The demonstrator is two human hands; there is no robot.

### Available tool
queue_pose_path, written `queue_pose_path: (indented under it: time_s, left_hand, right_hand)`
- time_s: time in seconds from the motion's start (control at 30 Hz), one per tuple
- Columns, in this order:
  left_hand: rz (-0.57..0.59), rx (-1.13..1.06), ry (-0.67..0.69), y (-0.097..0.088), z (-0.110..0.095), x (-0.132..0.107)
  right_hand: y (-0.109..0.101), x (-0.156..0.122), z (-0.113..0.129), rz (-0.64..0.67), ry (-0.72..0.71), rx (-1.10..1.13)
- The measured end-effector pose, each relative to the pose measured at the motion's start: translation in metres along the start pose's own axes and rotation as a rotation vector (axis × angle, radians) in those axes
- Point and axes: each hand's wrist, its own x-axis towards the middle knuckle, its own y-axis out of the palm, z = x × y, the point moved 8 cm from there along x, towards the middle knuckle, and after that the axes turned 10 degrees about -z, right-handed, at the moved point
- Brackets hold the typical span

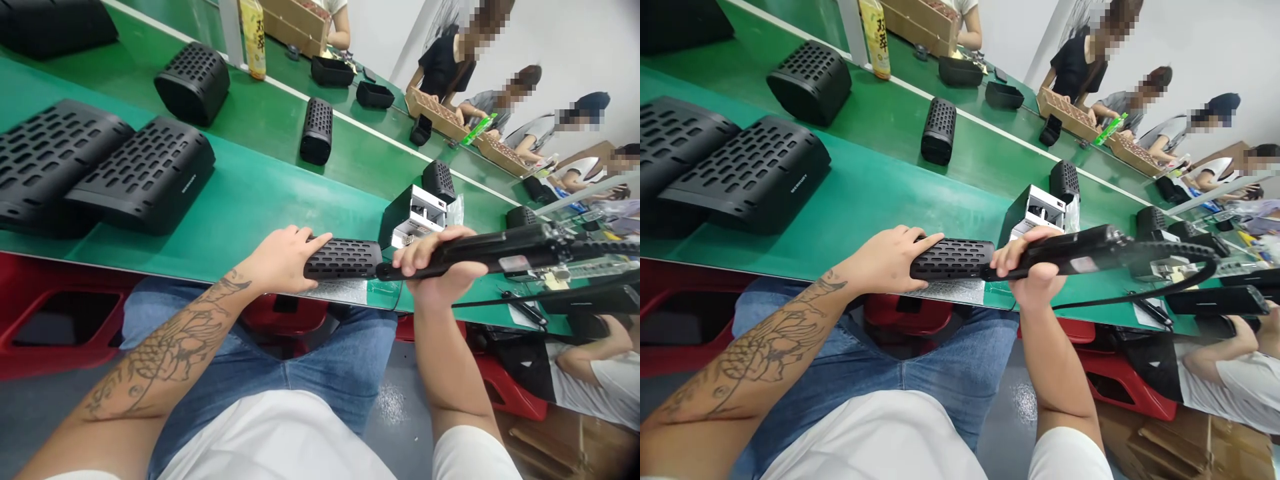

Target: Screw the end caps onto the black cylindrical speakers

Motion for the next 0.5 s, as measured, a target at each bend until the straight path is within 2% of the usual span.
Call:
queue_pose_path:
  time_s: [0.1,0.17,0.3,0.5]
  left_hand:
    - [-0.009,-0.009,0.004,-0.001,-0.004,-0.001]
    - [-0.015,-0.020,0.010,-0.002,-0.005,-0.002]
    - [-0.019,-0.041,0.002,-0.003,-0.005,-0.002]
    - [-0.038,-0.075,0.015,-0.004,-0.006,-0.002]
  right_hand:
    - [0.036,-0.015,-0.009,0.082,0.027,0.081]
    - [0.050,-0.019,-0.019,0.098,0.059,0.057]
    - [0.063,-0.022,-0.034,0.124,0.127,0.027]
    - [0.077,-0.029,-0.038,0.255,0.159,0.031]
